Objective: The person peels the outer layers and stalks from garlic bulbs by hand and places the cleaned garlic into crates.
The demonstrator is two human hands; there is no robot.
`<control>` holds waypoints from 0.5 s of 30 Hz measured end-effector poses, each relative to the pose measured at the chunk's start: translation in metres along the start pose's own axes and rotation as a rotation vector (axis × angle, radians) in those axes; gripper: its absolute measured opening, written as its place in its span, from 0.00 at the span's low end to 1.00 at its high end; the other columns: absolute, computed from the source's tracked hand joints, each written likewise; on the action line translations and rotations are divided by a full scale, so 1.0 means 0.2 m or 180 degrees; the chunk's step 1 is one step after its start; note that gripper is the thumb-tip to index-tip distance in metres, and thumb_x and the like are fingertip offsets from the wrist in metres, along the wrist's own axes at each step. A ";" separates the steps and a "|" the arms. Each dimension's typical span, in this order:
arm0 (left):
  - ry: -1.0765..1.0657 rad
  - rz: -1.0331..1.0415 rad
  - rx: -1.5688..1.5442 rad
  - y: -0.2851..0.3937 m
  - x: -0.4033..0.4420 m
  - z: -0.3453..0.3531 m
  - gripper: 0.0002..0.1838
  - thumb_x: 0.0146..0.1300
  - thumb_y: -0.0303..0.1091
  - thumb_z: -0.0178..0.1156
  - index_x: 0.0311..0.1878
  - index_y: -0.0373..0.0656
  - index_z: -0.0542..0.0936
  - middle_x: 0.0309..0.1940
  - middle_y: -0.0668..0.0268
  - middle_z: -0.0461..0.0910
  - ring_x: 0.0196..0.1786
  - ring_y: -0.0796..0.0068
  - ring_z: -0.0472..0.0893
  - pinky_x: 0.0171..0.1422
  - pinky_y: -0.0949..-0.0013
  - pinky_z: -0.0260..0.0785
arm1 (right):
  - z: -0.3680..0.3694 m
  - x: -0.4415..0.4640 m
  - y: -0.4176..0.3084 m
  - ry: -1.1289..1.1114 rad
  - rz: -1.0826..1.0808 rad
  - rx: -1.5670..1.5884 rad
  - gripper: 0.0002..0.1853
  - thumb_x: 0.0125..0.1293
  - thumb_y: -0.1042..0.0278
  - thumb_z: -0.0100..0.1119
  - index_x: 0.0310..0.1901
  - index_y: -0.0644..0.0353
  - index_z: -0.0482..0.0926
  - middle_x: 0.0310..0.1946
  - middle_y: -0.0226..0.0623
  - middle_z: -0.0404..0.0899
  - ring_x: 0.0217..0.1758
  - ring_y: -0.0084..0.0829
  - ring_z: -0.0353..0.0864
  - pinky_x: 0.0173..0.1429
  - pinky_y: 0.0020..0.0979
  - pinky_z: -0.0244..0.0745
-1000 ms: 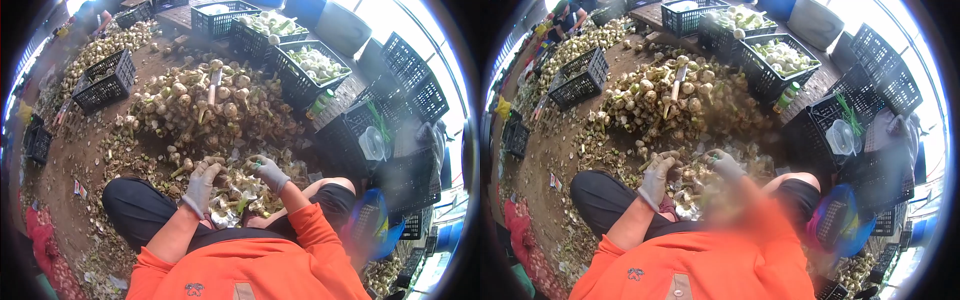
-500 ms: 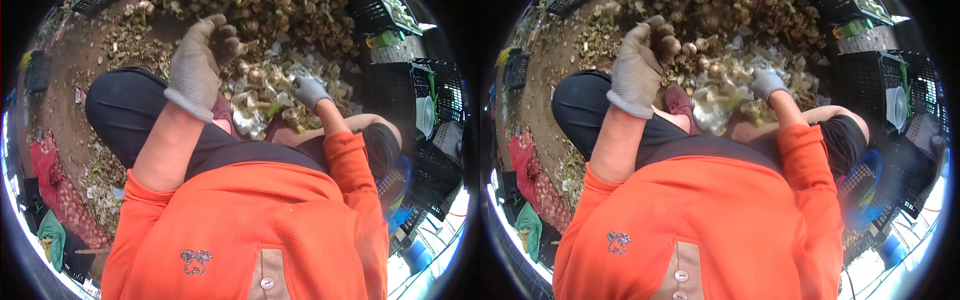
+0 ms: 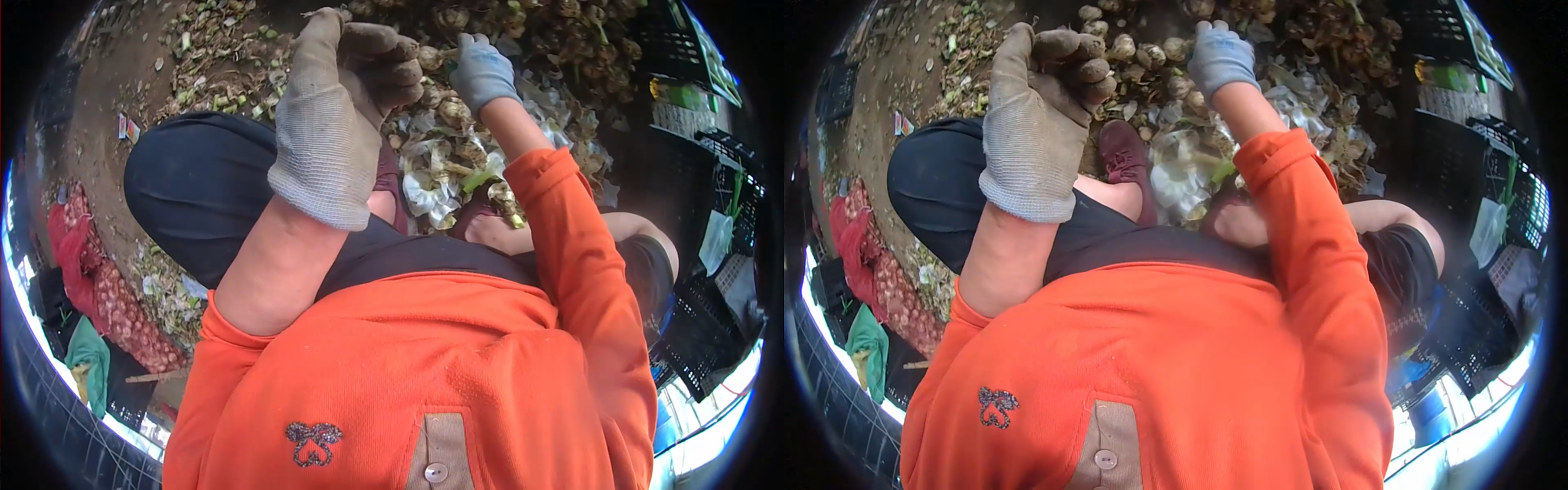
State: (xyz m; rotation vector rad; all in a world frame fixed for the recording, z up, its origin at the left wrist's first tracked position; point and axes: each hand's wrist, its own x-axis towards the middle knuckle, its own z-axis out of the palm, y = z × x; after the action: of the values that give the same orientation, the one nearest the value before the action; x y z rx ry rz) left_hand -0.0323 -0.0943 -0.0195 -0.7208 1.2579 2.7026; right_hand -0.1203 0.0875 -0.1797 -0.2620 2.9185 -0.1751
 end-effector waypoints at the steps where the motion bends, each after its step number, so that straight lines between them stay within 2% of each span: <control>1: -0.0140 -0.0075 -0.0138 0.00 0.01 -0.02 0.20 0.75 0.49 0.50 0.44 0.40 0.80 0.36 0.62 0.82 0.36 0.68 0.82 0.43 0.64 0.77 | 0.02 -0.02 -0.01 0.0025 -0.0221 -0.0034 0.17 0.60 0.69 0.59 0.52 0.56 0.74 0.52 0.46 0.78 0.54 0.44 0.82 0.54 0.43 0.77; 4: -0.0321 -0.0113 0.0041 -0.04 0.01 -0.01 0.20 0.75 0.47 0.48 0.46 0.39 0.80 0.38 0.62 0.82 0.37 0.69 0.82 0.44 0.64 0.77 | 0.09 -0.21 -0.01 -0.0902 -0.1035 0.0053 0.20 0.60 0.68 0.59 0.55 0.58 0.73 0.52 0.48 0.78 0.55 0.47 0.80 0.56 0.44 0.76; 7: -0.0388 -0.0261 0.0391 -0.08 0.00 0.06 0.19 0.75 0.45 0.48 0.50 0.39 0.79 0.39 0.62 0.82 0.38 0.70 0.82 0.46 0.66 0.77 | 0.25 -0.38 0.12 -0.0238 -0.1070 -0.0255 0.19 0.60 0.68 0.59 0.54 0.58 0.74 0.50 0.49 0.80 0.54 0.49 0.80 0.58 0.43 0.74; 10: -0.0380 -0.0154 0.0624 -0.13 -0.01 0.06 0.17 0.75 0.43 0.48 0.52 0.38 0.78 0.40 0.63 0.82 0.40 0.71 0.82 0.48 0.67 0.76 | 0.22 -0.30 0.17 -0.0910 -0.0340 0.0402 0.21 0.62 0.67 0.57 0.58 0.59 0.73 0.51 0.50 0.80 0.56 0.49 0.80 0.58 0.41 0.76; 11: -0.0408 -0.0105 0.0641 -0.14 -0.01 0.06 0.16 0.75 0.41 0.48 0.52 0.38 0.77 0.41 0.64 0.81 0.42 0.72 0.82 0.50 0.68 0.75 | 0.19 -0.30 0.21 -0.0728 -0.0232 0.0763 0.27 0.60 0.64 0.60 0.62 0.60 0.72 0.53 0.50 0.80 0.59 0.46 0.80 0.62 0.37 0.74; 14: -0.0484 -0.0019 0.1043 -0.20 0.03 0.06 0.15 0.75 0.39 0.49 0.53 0.39 0.77 0.42 0.64 0.81 0.43 0.74 0.81 0.50 0.68 0.75 | 0.07 -0.33 0.29 -0.0920 0.0415 0.2875 0.32 0.58 0.62 0.65 0.65 0.62 0.71 0.54 0.48 0.80 0.59 0.39 0.80 0.63 0.32 0.72; 15: -0.0448 0.0067 0.1230 -0.22 0.02 0.09 0.15 0.73 0.40 0.52 0.53 0.41 0.77 0.42 0.66 0.81 0.45 0.76 0.80 0.50 0.69 0.74 | 0.06 -0.32 0.33 -0.0636 0.0172 0.3279 0.34 0.57 0.62 0.69 0.64 0.65 0.71 0.54 0.46 0.80 0.55 0.34 0.80 0.62 0.31 0.72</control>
State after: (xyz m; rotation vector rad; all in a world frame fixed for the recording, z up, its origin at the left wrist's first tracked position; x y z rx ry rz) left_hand -0.0308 -0.0535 -0.0420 -0.4638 1.6841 2.3639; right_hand -0.0663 0.1622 -0.1872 -0.0175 2.2547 -1.4497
